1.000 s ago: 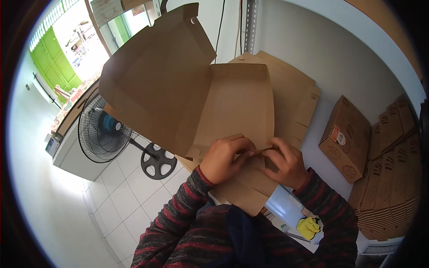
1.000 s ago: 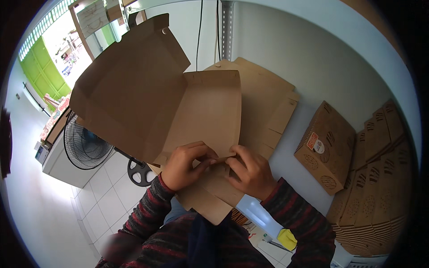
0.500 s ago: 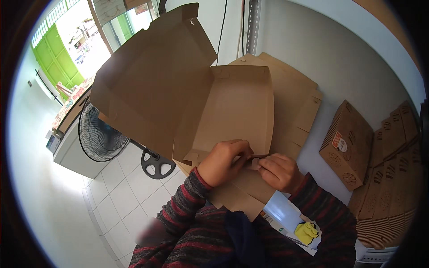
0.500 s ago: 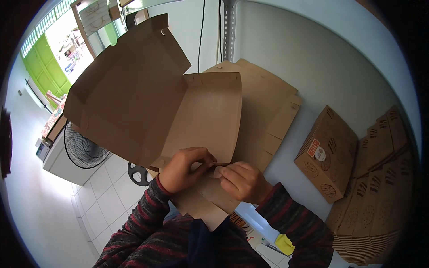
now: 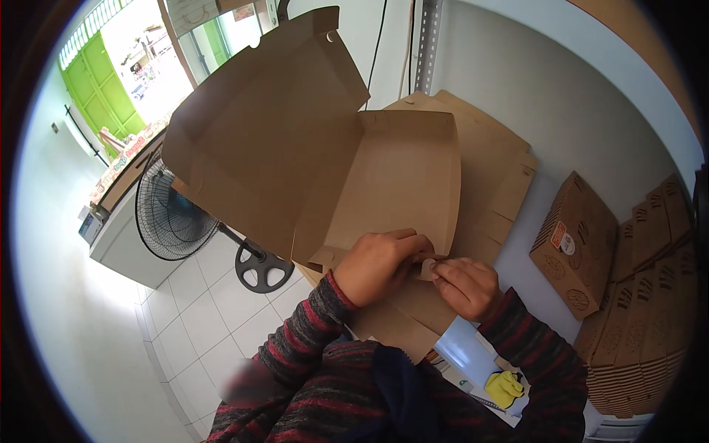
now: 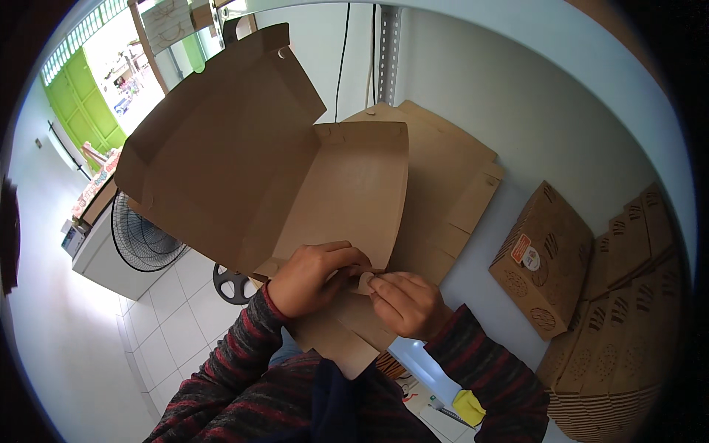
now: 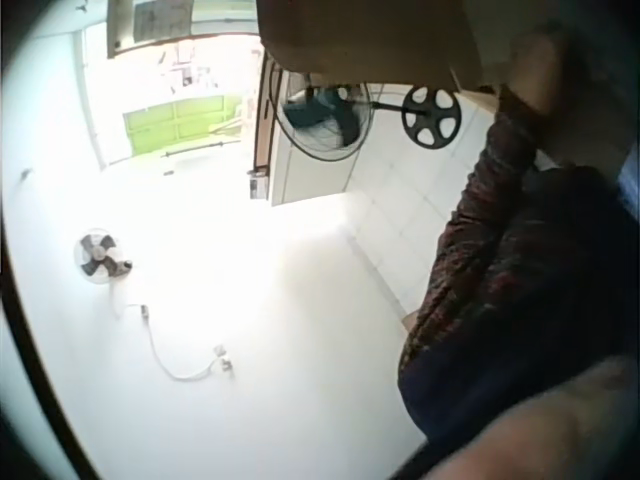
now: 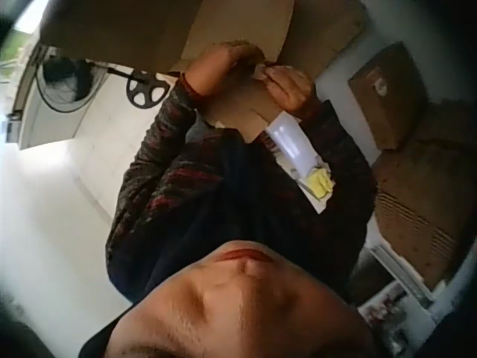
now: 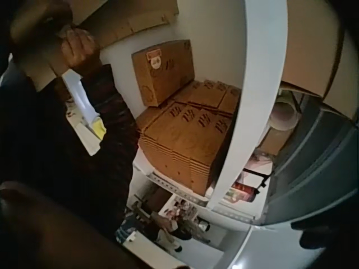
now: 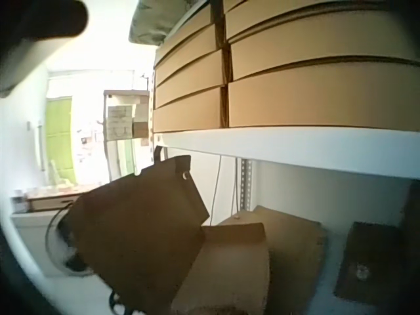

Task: The person assembles flat cardboard boxes by folding the side flaps and securing them with small paper tabs. They handle multiple boxes one by one, folding the sides into a rectangular shape and tucking the tabs into slots to lock the structure. The person stacks the completed boxes on a nearby shelf.

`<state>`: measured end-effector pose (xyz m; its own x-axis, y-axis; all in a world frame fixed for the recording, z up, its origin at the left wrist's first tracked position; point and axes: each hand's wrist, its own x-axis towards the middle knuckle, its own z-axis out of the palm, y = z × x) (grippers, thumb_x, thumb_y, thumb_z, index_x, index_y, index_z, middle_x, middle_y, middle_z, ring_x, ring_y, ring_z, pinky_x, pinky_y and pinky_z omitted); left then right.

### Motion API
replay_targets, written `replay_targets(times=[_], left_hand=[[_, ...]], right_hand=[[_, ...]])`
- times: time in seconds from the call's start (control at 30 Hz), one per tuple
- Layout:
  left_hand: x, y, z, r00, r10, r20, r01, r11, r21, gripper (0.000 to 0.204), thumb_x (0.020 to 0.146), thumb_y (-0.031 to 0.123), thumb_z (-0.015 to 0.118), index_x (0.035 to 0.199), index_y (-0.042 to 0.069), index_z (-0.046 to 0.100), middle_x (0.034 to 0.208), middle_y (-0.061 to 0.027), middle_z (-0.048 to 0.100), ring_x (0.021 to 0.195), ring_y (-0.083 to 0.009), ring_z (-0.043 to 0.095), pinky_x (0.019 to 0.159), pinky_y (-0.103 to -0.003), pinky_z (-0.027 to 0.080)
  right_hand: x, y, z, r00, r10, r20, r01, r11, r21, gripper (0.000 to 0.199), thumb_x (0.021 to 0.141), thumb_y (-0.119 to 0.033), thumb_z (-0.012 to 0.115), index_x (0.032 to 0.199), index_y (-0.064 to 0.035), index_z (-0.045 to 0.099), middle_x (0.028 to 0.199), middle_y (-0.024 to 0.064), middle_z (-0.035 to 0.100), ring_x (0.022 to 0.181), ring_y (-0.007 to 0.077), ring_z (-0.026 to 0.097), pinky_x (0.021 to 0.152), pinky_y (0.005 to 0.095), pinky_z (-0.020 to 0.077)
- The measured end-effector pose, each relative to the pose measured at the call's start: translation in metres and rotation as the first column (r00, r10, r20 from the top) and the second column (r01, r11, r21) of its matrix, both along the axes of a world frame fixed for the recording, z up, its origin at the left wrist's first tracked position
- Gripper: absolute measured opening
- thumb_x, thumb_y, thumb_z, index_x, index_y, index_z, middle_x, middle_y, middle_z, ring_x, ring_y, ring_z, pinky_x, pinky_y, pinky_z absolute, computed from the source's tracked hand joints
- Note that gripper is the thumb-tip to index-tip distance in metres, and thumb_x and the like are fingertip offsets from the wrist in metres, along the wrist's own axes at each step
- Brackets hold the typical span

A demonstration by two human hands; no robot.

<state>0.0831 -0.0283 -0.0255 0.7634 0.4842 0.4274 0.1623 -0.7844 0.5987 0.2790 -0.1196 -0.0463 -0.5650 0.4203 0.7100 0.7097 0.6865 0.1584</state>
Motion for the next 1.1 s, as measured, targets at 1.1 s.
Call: replay_targets(times=[1.1], left_hand=[[0.0,-0.001,-0.01,0.999,0.027,-0.036,-0.027,0.999,-0.016,0.013,0.086,0.004,0.061,0.098,0.005,0.058,0.08,-0.0148,0.068,0.075,-0.0343,0.067,0.066,-0.04,0.052]], right_hand=[[0.001,-0.002,0.0,0.997,-0.014,-0.073,0.014,1.0,-0.002,0.009,0.075,0.002,0.068,0.082,0.0054,0.063,0.091,0.015,0.064,0.08,0.0281,0.068,0.067,0.0366,0.0574]])
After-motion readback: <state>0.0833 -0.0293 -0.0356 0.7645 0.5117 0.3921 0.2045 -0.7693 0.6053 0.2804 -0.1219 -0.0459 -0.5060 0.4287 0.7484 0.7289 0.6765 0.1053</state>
